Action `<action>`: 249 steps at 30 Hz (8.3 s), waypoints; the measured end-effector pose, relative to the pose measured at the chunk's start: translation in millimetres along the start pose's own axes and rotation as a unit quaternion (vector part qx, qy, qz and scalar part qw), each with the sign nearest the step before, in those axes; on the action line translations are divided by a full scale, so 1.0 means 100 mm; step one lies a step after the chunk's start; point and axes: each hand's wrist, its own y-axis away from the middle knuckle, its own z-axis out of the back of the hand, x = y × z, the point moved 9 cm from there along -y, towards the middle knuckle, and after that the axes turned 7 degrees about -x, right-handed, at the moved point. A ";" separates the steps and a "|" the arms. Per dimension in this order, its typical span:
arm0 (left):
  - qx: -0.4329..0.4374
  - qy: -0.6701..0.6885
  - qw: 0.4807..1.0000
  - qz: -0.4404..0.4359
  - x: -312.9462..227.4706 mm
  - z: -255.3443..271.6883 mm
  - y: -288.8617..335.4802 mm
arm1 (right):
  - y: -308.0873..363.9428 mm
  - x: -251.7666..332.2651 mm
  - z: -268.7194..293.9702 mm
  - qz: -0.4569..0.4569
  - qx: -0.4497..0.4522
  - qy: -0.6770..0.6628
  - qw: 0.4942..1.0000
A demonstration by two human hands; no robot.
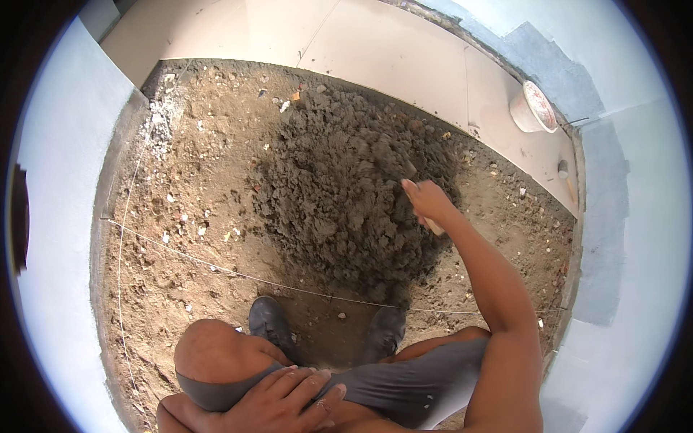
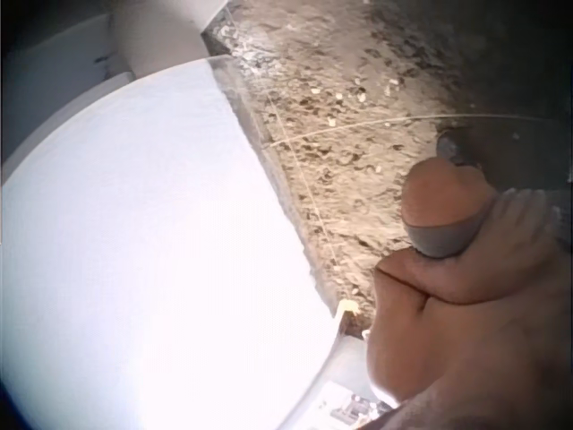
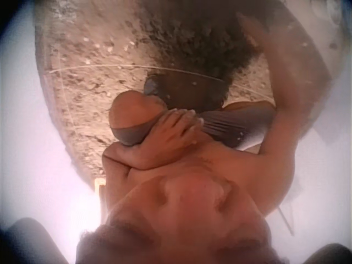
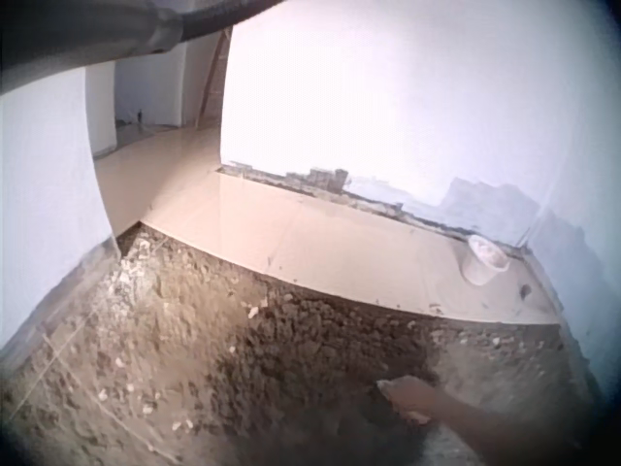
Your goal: The person scoops cement from a bucket and spreads it evenly across the back of a large ceramic tile using a notched trowel. After coating the tile, the person moves to the floor and spreads a layer of cement on the ground to prepare for tile installation.
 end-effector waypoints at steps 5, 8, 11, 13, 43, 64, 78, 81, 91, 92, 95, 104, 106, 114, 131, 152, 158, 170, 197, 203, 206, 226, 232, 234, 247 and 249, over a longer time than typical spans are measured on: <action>0.018 -0.013 1.000 -0.007 -0.04 -0.12 0.02 | -0.46 0.52 -0.14 -0.035 0.000 -0.089 0.995; -0.014 0.014 1.000 0.014 0.01 -0.08 0.02 | -0.68 1.01 -0.14 -0.002 -0.021 -0.075 0.997; -0.063 0.039 0.997 0.016 0.06 0.00 0.06 | -1.07 1.58 -0.13 0.097 -0.093 0.036 0.990; -0.123 0.037 0.991 0.026 0.08 0.08 0.11 | -1.27 1.97 -0.20 0.146 -0.120 0.155 0.970; 0.012 -0.083 0.996 -0.003 0.00 -0.21 -0.16 | 0.50 -0.55 -0.31 0.092 -0.018 0.141 0.986; -0.028 0.026 0.999 0.027 0.10 0.00 0.06 | -0.71 1.48 -0.09 0.081 0.037 -0.121 0.989; -0.064 0.031 0.997 0.009 0.25 0.22 0.11 | -1.42 1.24 0.40 0.106 -0.263 0.185 0.941; -0.058 -0.035 0.998 -0.017 0.22 0.16 0.15 | -1.29 1.02 -0.12 0.068 -0.133 0.122 0.981; -0.094 -0.032 0.995 -0.032 0.14 0.17 0.13 | -0.56 1.48 -0.72 0.197 -0.106 0.232 0.947; -0.100 -0.035 0.994 -0.033 0.15 0.16 0.15 | -0.46 1.53 -0.71 0.206 -0.109 0.239 0.943; -0.124 -0.060 0.990 -0.039 0.14 0.17 0.20 | -0.26 1.63 -0.62 0.222 -0.144 0.220 0.939; -0.139 -0.005 0.990 -0.031 0.19 0.23 0.22 | -0.76 0.06 0.48 0.040 -0.319 0.210 0.923; -0.138 0.013 0.990 -0.032 0.20 0.22 0.23 | -0.80 -0.26 0.33 -0.006 -0.231 0.175 0.957; -0.021 0.010 0.997 -0.077 0.16 -0.18 0.25 | -0.44 -0.26 -0.01 0.005 -0.147 0.014 0.989; -0.039 -0.009 0.998 -0.052 0.07 0.00 -0.01 | -0.01 0.77 -0.42 0.237 -0.116 0.225 0.938; 0.076 0.023 0.996 -0.049 -0.03 -0.09 -0.27 | 0.17 -0.83 0.98 0.036 -0.200 0.249 0.947; 0.128 -0.018 0.991 0.032 0.03 -0.31 -0.26 | 0.50 -2.09 0.98 -0.063 -0.246 0.114 0.960; 0.209 -0.095 0.971 0.061 -0.23 -0.61 -0.47 | 0.44 -1.79 0.24 0.090 -0.118 0.108 0.983; 0.180 -0.038 0.976 0.113 0.03 -0.48 -0.33 | 0.60 -1.05 0.72 0.285 -0.168 0.190 0.924; 0.178 -0.030 0.980 0.088 0.07 -0.45 -0.35 | 1.63 -2.15 0.03 0.183 0.008 0.287 0.940; 0.189 -0.042 0.977 0.088 0.11 -0.46 -0.36 | 1.71 -2.62 -0.40 0.087 0.076 0.414 0.903; 0.128 -0.012 0.990 0.057 -0.04 -0.44 -0.31 | 1.24 -1.97 -0.28 0.016 -0.093 0.071 0.993; 0.115 -0.001 0.993 0.034 -0.10 -0.37 -0.11 | 1.00 -1.23 -0.84 -0.027 0.102 -0.047 0.993; 0.094 -0.032 0.995 0.017 -0.13 -0.32 -0.09 | 0.96 -1.03 -1.00 -0.037 0.122 -0.054 0.990; 0.007 -0.142 0.990 -0.003 -0.14 -0.16 0.03 | 0.92 0.54 -1.47 0.278 0.066 0.167 0.944; -0.001 -0.150 0.989 0.000 -0.11 -0.14 0.05 | 0.95 0.87 -1.49 0.295 0.056 0.207 0.931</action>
